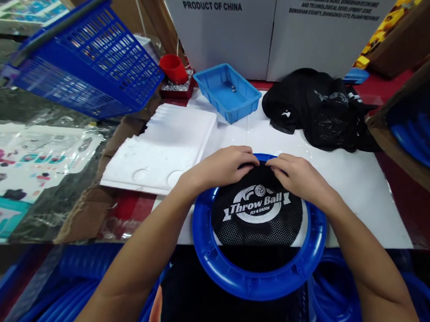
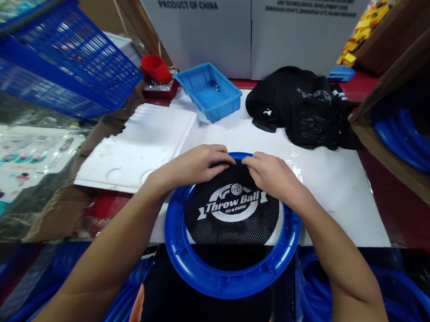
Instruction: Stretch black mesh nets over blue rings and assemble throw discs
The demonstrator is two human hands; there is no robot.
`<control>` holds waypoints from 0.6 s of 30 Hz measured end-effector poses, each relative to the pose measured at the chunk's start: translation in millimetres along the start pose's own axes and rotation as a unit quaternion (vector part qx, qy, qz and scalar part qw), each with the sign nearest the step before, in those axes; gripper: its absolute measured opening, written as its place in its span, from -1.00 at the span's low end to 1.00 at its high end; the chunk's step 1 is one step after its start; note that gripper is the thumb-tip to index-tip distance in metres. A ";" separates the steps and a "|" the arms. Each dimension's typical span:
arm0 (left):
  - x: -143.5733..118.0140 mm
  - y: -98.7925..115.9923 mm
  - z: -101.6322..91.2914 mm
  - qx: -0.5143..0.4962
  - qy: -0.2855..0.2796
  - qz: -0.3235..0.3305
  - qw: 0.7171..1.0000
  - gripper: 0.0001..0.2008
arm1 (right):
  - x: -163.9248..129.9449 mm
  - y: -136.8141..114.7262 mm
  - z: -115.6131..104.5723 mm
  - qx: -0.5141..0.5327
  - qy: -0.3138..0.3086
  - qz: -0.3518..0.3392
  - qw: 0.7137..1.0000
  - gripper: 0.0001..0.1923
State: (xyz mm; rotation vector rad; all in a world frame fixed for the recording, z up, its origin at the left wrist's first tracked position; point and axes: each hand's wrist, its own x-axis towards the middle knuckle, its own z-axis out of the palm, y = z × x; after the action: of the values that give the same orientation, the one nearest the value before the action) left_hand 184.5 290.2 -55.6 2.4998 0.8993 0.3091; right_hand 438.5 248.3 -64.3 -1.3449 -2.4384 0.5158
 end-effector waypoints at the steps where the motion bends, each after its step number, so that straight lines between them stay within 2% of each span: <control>1: 0.1 -0.9 0.0 -0.003 0.000 0.000 1.000 -0.70 | 0.3 1.6 1.6 0.004 0.005 -0.003 1.000 -0.66; 7: 0.7 -2.3 0.6 -0.012 -0.003 0.004 1.000 -0.69 | 1.2 5.1 5.8 0.015 0.023 -0.007 1.000 -0.65; 18: 0.5 -1.8 -2.3 -0.033 -0.003 0.010 0.999 -0.69 | 3.0 1.0 2.4 0.032 0.016 0.013 0.999 -0.63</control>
State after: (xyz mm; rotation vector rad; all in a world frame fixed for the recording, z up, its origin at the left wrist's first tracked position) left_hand 183.1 292.6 -54.5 2.4496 0.8486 0.3315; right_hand 436.7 251.0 -66.6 -1.3496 -2.3608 0.5688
